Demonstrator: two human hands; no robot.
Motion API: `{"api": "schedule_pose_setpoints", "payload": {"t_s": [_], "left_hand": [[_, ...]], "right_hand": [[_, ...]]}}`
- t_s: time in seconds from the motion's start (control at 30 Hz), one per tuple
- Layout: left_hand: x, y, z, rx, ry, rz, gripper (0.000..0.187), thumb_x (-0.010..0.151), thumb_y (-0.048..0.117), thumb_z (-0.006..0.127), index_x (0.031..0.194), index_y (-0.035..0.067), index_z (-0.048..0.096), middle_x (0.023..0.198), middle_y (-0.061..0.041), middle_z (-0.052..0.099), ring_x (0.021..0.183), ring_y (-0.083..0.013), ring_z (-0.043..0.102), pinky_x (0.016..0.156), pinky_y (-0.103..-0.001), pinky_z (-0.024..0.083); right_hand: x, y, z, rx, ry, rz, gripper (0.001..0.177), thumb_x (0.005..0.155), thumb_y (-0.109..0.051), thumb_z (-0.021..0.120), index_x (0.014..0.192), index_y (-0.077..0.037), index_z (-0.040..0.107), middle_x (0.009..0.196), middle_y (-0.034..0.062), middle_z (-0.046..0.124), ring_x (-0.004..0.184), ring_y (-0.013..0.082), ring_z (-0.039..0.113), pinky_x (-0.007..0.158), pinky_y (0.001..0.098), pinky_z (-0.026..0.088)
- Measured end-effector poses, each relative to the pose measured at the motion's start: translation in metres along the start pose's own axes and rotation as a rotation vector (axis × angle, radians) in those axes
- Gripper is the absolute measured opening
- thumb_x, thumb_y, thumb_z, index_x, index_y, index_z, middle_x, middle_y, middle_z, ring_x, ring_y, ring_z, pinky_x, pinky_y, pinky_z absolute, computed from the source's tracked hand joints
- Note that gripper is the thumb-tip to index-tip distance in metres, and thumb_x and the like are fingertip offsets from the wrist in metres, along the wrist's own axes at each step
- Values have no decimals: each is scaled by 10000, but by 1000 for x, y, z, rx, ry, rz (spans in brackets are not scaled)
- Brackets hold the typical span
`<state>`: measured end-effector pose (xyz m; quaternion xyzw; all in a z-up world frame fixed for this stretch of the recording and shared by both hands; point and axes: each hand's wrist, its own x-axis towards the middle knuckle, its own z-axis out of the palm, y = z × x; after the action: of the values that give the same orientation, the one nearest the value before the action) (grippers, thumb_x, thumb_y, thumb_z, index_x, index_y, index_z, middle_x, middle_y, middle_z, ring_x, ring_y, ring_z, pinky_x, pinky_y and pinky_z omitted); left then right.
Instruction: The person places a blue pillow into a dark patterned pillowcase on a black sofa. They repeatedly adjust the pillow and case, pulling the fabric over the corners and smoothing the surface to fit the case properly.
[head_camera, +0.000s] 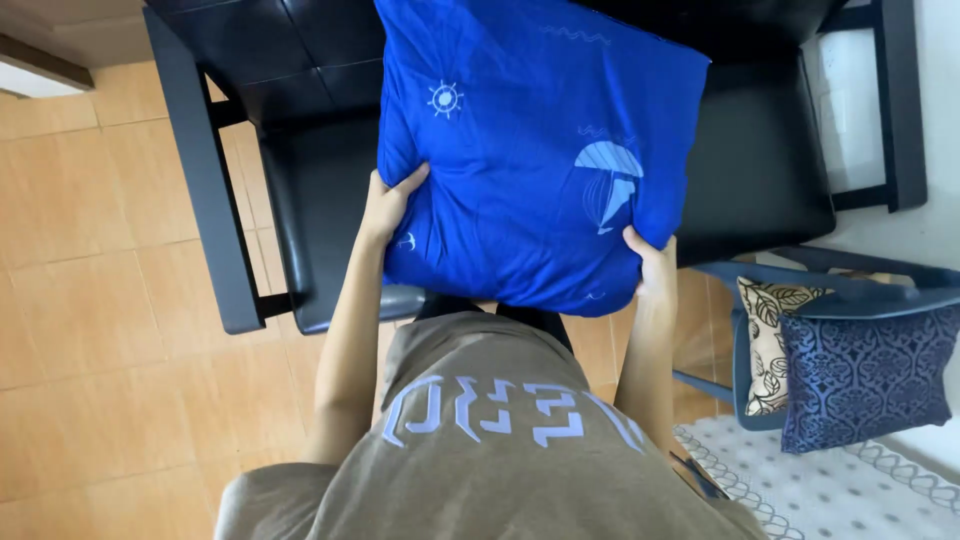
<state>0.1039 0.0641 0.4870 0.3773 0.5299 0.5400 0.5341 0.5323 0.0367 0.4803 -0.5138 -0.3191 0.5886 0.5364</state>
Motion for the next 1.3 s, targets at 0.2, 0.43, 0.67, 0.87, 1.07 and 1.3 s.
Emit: {"api": "schedule_pose_setpoints", "payload": {"t_s": [0.2, 0.43, 0.67, 0.87, 1.07, 1.3], "left_hand": [[-15, -23, 14, 139, 109, -31, 304, 962, 120, 766, 1200, -64, 720, 1147, -170, 787, 1021, -214, 748, 934, -327, 584], [-24, 37, 14, 282, 29, 290, 398, 925, 76, 780, 1261, -70, 626, 1186, -197, 735, 1116, -238, 718, 1008, -351, 547], [-13, 106, 40, 574, -361, 596, 335, 781, 38, 802, 1086, -27, 677, 1097, -177, 706, 1007, -371, 638, 900, -425, 528], [-7, 92, 52, 808, -580, 704, 324, 713, 113, 811, 985, 6, 672, 1039, -123, 696, 988, -364, 607, 829, -450, 537], [-21, 28, 2, 939, -536, 512, 499, 663, 168, 875, 1102, 18, 690, 1080, -130, 682, 1031, -369, 611, 857, -455, 530], [-13, 7, -30, 879, -513, 363, 485, 748, -9, 768, 1222, 45, 683, 1248, -162, 637, 1136, -396, 627, 948, -447, 525]], "right_hand": [[11, 26, -13, -251, 180, 179, 477, 911, -128, 844, 1305, 82, 675, 1184, 140, 727, 1046, 188, 674, 954, 333, 530], [26, 43, -61, 25, -55, 85, 594, 827, -11, 835, 1358, 41, 574, 1289, 104, 683, 1211, 198, 638, 1129, 348, 445], [35, -95, 31, -726, -174, -704, 1467, 786, -248, 1028, 1670, -179, -141, 1769, 109, -94, 1623, 218, -2, 1357, 356, 84], [59, -94, 84, -684, -412, -525, 526, 874, -102, 922, 1294, -15, 618, 1289, 149, 696, 1169, 240, 676, 1077, 377, 530], [20, -7, 77, -711, -375, -287, 275, 828, 41, 799, 1084, 24, 699, 1040, 92, 754, 960, 163, 714, 917, 318, 567], [-3, 112, -32, -1083, -687, 39, 403, 646, 36, 713, 1049, 53, 712, 1138, 183, 710, 1080, 261, 691, 957, 346, 525]]}}
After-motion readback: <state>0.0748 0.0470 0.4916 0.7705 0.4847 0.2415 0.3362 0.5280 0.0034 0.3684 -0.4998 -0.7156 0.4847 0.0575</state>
